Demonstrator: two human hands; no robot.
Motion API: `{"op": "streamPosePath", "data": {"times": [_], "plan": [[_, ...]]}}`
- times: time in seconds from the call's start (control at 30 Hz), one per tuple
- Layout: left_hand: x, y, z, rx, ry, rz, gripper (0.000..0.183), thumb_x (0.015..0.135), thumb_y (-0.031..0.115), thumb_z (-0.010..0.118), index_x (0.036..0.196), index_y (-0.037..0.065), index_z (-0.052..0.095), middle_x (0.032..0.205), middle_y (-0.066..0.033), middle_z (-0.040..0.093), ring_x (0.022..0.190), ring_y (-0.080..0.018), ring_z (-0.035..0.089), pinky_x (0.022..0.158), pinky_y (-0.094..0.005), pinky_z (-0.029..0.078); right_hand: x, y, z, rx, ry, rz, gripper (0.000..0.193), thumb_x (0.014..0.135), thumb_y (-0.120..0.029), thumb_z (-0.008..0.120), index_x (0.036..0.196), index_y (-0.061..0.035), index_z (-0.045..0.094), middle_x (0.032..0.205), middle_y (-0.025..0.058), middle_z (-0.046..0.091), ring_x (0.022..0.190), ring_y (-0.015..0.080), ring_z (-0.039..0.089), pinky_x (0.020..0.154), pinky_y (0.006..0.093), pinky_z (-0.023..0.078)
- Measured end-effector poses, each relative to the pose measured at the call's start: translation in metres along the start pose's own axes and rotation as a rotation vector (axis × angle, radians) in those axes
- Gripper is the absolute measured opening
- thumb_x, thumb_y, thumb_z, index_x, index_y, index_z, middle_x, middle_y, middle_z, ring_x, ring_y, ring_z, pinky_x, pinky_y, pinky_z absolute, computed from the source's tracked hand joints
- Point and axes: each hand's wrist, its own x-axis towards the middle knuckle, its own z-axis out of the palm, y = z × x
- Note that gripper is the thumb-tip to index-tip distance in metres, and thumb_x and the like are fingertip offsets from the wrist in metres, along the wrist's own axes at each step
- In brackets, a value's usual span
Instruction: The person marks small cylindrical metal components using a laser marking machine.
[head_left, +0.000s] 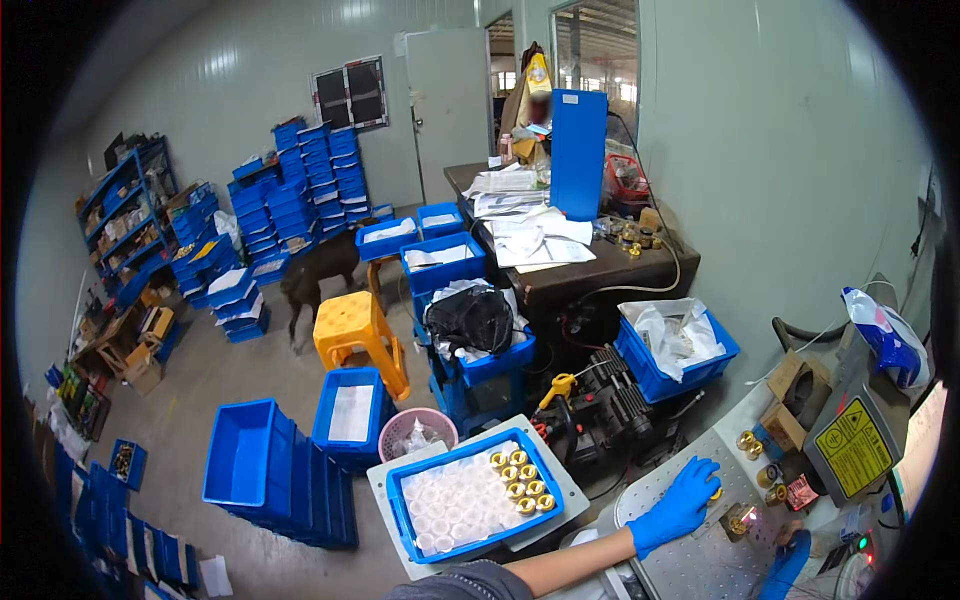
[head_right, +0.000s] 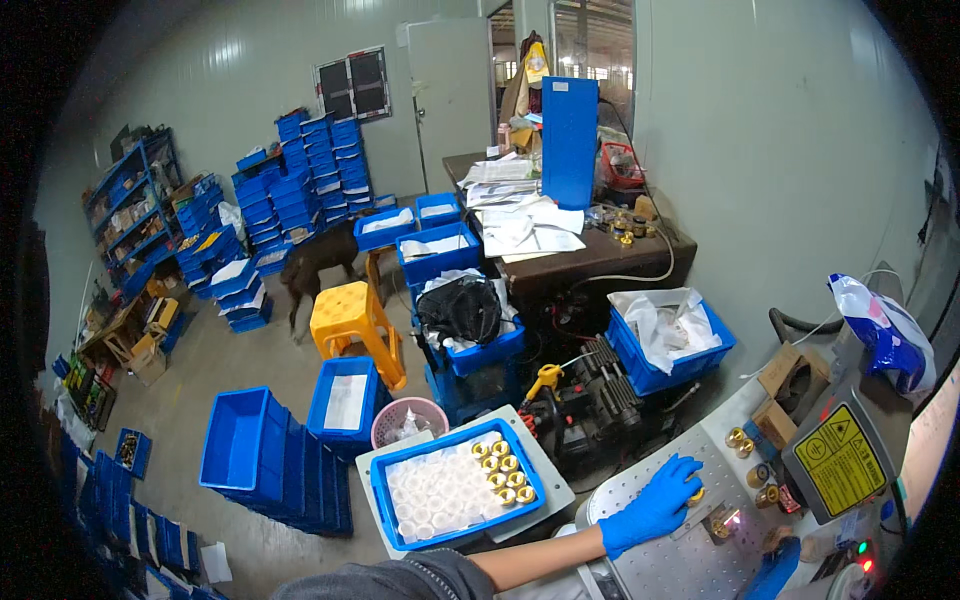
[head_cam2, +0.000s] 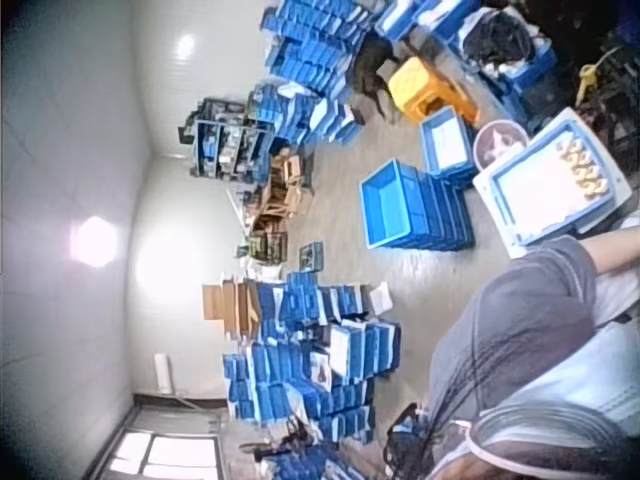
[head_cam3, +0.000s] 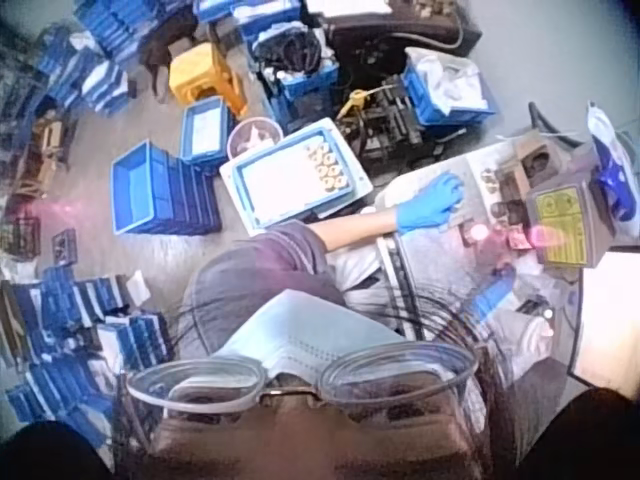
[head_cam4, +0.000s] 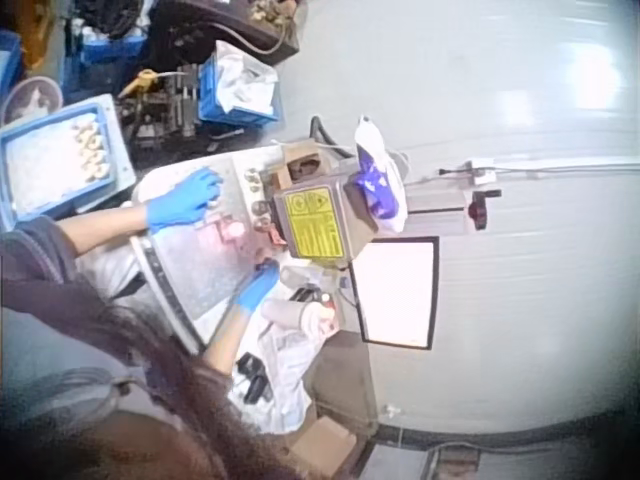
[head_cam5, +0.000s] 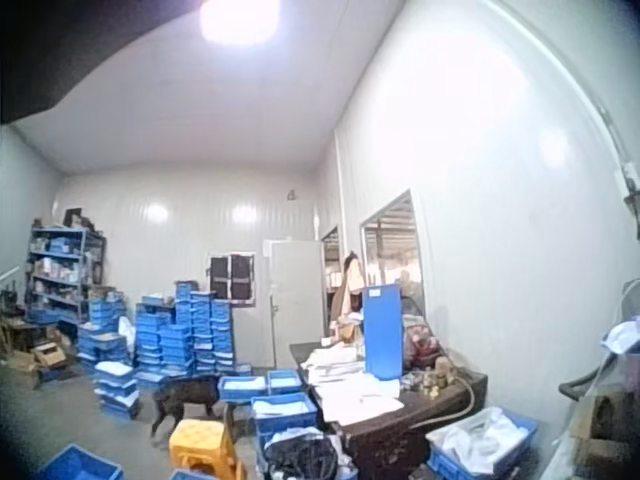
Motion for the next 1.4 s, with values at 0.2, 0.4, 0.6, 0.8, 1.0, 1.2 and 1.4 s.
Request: {"op": "streamPosePath", "data": {"times": [0.2, 0.4, 0.6, 0.8, 1.0, 1.2, 1.4], "plan": [[0.005, 0.005, 0.003, -0.031, -0.013, 0.005, 0.034, 0.068, -0.006, 0.053, 0.102, -0.002, 0.049, 0.123, -0.0259, 0.043, 0.121, -0.0453, 0.037, 0.109, -0.0559, 0.023, 0.033, 0.007, 0.088, -1.247, 0.464, -0.321, 0.038, 0.083, 0.0, 0.053, 0.121, 0.004, 0.047, 0.12, 0.0152, 0.054, 0.107, 0.0267, 0.053, 0.094, 0.0344, 0.04], [0.004, 0.0, 0.0, -0.014, -0.033, -0.045, 0.033, 0.072, 0.0, 0.053, 0.105, -0.001, 0.05, 0.128, -0.0253, 0.041, 0.125, -0.0431, 0.034, 0.11, -0.0575, 0.019, 0.02, -0.003, 0.159, -0.748, 0.474, -0.132, 0.051, 0.083, 0.0, 0.054, 0.132, 0.0032, 0.04, 0.128, 0.0147, 0.049, 0.116, 0.0229, 0.049, 0.101, 0.0311, 0.036], [0.008, 0.002, -0.003, -0.015, -0.042, -0.002, 0.03, 0.075, 0.004, 0.056, 0.104, 0.001, 0.049, 0.128, -0.0247, 0.042, 0.123, -0.0443, 0.037, 0.109, -0.0578, 0.02, 0.013, -0.004, 0.165, -0.607, 0.451, -0.087, 0.04, 0.088, -0.001, 0.051, 0.128, 0.0013, 0.045, 0.122, 0.008, 0.054, 0.108, 0.0166, 0.052, 0.096, 0.0271, 0.039], [0.008, 0.009, -0.013, 0.041, -0.095, -0.02, 0.037, 0.075, 0.01, 0.061, 0.108, 0.003, 0.047, 0.128, -0.0216, 0.043, 0.12, -0.042, 0.04, 0.108, -0.0572, 0.021, 0.008, -0.011, 0.179, -1.112, 0.418, -0.145, 0.031, 0.088, -0.006, 0.053, 0.118, 0.0004, 0.053, 0.11, 0.0096, 0.06, 0.1, 0.019, 0.057, 0.087, 0.0285, 0.044], [0.012, 0.023, -0.013, 0.005, -0.087, -0.01, 0.041, 0.073, 0.007, 0.061, 0.111, 0.003, 0.046, 0.122, -0.0217, 0.047, 0.118, -0.0418, 0.042, 0.108, -0.0559, 0.023, -0.001, -0.034, 0.207, -0.904, 0.483, -0.167, 0.021, 0.082, -0.011, 0.06, 0.101, -0.0011, 0.059, 0.091, 0.0146, 0.065, 0.085, 0.0246, 0.062, 0.073, 0.0339, 0.048], [0.017, 0.01, -0.009, -0.018, -0.039, -0.087, 0.048, 0.072, 0.007, 0.064, 0.116, -0.001, 0.046, 0.112, -0.022, 0.051, 0.105, -0.0399, 0.05, 0.095, -0.0442, 0.039, 0.02, -0.021, 0.197, -0.65, 0.446, 0.175, 0.025, 0.087, -0.009, 0.053, 0.11, -0.0022, 0.06, 0.1, 0.0108, 0.064, 0.09, 0.0198, 0.061, 0.076, 0.0337, 0.05], [0.017, 0.015, -0.018, 0.058, -0.119, -0.142, 0.049, 0.075, 0.008, 0.067, 0.12, 0.002, 0.047, 0.13, -0.0189, 0.044, 0.121, -0.0375, 0.04, 0.109, -0.0448, 0.023, 0.027, -0.024, 0.211, -0.154, 0.409, 0.257, 0.032, 0.091, -0.032, 0.055, 0.109, -0.0071, 0.062, 0.089, 0.0004, 0.063, 0.073, 0.0093, 0.058, 0.062, 0.0241, 0.045]]}}
